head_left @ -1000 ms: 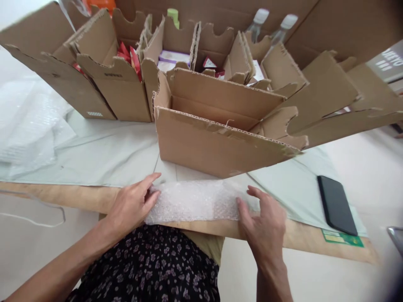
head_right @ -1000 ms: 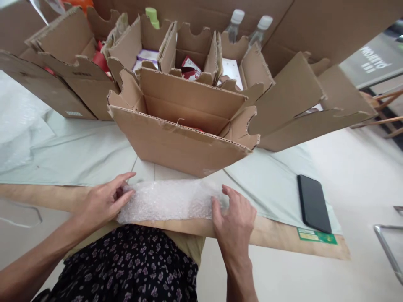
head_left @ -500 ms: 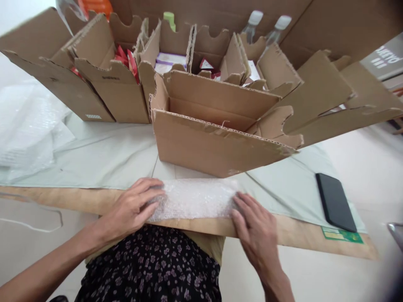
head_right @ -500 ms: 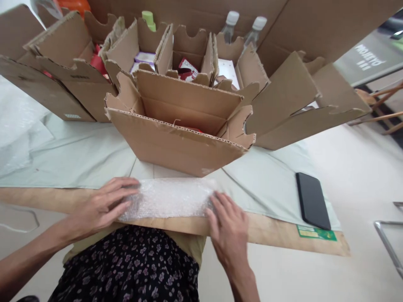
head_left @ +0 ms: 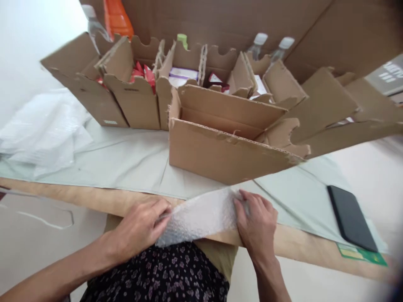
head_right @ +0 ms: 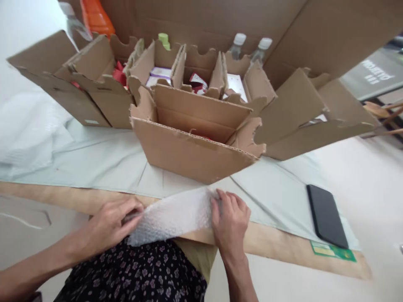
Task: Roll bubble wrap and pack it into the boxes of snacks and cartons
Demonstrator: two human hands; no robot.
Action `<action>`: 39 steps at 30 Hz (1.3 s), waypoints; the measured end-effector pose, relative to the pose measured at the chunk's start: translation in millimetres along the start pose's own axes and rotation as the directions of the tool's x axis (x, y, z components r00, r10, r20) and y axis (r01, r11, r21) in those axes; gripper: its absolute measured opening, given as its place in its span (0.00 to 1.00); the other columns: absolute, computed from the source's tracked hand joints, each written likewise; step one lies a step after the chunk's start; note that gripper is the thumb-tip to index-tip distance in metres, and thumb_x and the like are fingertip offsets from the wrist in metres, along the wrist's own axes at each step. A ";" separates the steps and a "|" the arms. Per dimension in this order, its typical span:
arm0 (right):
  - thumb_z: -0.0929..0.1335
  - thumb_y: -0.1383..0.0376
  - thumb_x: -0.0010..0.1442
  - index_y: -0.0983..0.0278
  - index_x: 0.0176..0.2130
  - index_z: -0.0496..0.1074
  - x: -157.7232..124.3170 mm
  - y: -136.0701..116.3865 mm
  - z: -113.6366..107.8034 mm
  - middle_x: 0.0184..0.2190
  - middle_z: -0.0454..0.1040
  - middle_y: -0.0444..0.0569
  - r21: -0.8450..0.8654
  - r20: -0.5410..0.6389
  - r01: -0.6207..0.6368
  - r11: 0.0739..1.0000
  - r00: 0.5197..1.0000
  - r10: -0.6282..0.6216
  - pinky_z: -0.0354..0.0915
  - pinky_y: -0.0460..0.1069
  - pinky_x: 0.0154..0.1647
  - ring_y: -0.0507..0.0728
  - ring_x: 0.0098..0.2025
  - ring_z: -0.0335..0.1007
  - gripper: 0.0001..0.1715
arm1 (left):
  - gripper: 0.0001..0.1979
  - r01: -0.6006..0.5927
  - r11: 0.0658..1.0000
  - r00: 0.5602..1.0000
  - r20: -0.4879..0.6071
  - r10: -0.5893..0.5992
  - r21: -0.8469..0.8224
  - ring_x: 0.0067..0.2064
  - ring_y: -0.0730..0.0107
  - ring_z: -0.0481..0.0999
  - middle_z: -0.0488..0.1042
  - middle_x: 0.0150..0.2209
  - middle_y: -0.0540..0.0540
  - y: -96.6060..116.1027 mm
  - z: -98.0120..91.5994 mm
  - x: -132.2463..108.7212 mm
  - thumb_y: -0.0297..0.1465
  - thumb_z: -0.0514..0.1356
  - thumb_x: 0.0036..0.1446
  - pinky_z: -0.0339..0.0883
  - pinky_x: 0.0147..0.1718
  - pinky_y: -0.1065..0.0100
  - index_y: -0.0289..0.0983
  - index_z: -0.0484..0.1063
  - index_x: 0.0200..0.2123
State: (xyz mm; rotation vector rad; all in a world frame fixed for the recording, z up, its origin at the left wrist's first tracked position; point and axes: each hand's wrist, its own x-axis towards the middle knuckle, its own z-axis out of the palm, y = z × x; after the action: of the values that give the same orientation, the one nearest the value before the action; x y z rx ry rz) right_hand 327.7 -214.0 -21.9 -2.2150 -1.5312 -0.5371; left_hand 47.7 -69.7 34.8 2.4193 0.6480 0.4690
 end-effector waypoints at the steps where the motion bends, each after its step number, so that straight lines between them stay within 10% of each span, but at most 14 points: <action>1: 0.66 0.64 0.71 0.64 0.46 0.75 1.3 -3.8 -4.4 0.38 0.81 0.53 0.034 -0.026 0.048 0.998 0.999 -0.047 0.65 0.59 0.47 0.65 0.45 0.75 0.09 | 0.06 0.049 0.996 0.999 -0.002 -0.049 -0.073 0.33 0.67 0.79 0.79 0.33 0.48 1.8 -2.1 -8.4 0.24 0.56 0.65 0.74 0.33 0.67 0.38 0.72 0.40; 7: 0.71 0.76 0.64 0.63 0.46 0.75 43.1 -81.0 -44.6 0.36 0.81 0.50 0.332 -0.211 0.374 0.866 0.924 -0.319 0.66 0.58 0.53 0.62 0.47 0.75 0.12 | 0.23 0.306 0.902 0.908 -0.191 -0.373 -0.305 0.29 0.74 0.77 0.77 0.30 0.55 -17.5 -13.2 -74.7 0.29 0.58 0.66 0.72 0.32 0.74 0.45 0.67 0.63; 12: 0.68 0.73 0.68 0.64 0.47 0.75 130.6 -173.2 -21.1 0.39 0.82 0.48 0.363 -0.365 0.624 0.692 0.779 -0.510 0.66 0.56 0.54 0.61 0.52 0.75 0.09 | 0.26 0.511 0.682 0.661 -0.267 -0.701 -0.524 0.29 0.72 0.75 0.73 0.28 0.54 -32.6 -19.6 -104.6 0.38 0.61 0.65 0.69 0.31 0.72 0.38 0.67 0.64; 16: 0.66 0.70 0.70 0.66 0.56 0.72 154.2 -195.8 -5.0 0.55 0.78 0.56 0.393 -0.234 0.634 0.666 0.769 -0.595 0.67 0.59 0.57 0.65 0.63 0.68 0.16 | 0.39 0.492 0.439 0.519 -0.152 -0.841 -0.752 0.28 0.73 0.69 0.68 0.26 0.56 -32.9 -25.6 -88.9 0.42 0.65 0.60 0.65 0.31 0.72 0.32 0.60 0.69; 23: 0.68 0.62 0.67 0.64 0.66 0.65 37.9 -162.5 -19.7 0.67 0.66 0.62 0.635 0.152 0.534 0.559 0.622 -0.768 0.68 0.65 0.59 0.68 0.69 0.59 0.30 | 0.34 0.391 0.264 0.542 -0.011 -0.840 -0.881 0.34 0.70 0.73 0.76 0.33 0.51 -34.2 -22.3 -89.5 0.43 0.65 0.63 0.68 0.38 0.70 0.41 0.65 0.69; 29: 0.61 0.80 0.61 0.64 0.58 0.71 -4.4 -189.6 12.2 0.49 0.81 0.54 0.700 -0.025 0.365 0.614 0.872 -0.490 0.70 0.59 0.51 0.61 0.55 0.74 0.29 | 0.21 0.385 0.289 0.671 0.051 -0.740 -0.876 0.37 0.65 0.78 0.79 0.37 0.46 -45.2 -24.4 -106.4 0.43 0.61 0.67 0.73 0.40 0.67 0.43 0.76 0.59; 32: 0.62 0.80 0.60 0.60 0.51 0.74 7.6 -185.5 15.1 0.41 0.82 0.49 0.799 -0.034 0.223 0.558 0.944 -0.329 0.73 0.56 0.46 0.58 0.46 0.77 0.26 | 0.20 0.357 0.474 0.733 -0.073 -0.676 -0.805 0.36 0.65 0.79 0.78 0.38 0.47 -48.8 -31.7 -119.6 0.38 0.57 0.69 0.75 0.39 0.65 0.45 0.72 0.62; 36: 0.64 0.77 0.62 0.58 0.49 0.76 17.7 -178.3 9.7 0.39 0.82 0.47 0.872 0.103 0.027 0.489 0.966 -0.237 0.76 0.54 0.43 0.57 0.42 0.79 0.21 | 0.30 0.369 0.861 0.798 -0.356 -0.487 -0.350 0.62 0.52 0.72 0.69 0.64 0.40 -40.1 -32.2 -117.3 0.26 0.62 0.61 0.70 0.59 0.53 0.47 0.68 0.66; 39: 0.67 0.71 0.66 0.59 0.51 0.76 17.7 -178.8 10.7 0.41 0.82 0.49 0.823 0.269 -0.145 0.549 0.951 -0.153 0.77 0.52 0.40 0.57 0.40 0.80 0.16 | 0.28 0.261 0.936 0.853 -0.398 -0.337 -0.235 0.60 0.56 0.75 0.77 0.57 0.41 -34.0 -26.3 -94.4 0.25 0.61 0.62 0.72 0.58 0.56 0.44 0.67 0.65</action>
State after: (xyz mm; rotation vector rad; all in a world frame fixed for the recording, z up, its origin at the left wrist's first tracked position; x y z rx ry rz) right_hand 166.4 -136.3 -3.7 -1.5275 -1.4701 0.5345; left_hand -53.4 -85.2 17.3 2.0073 1.1091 0.9025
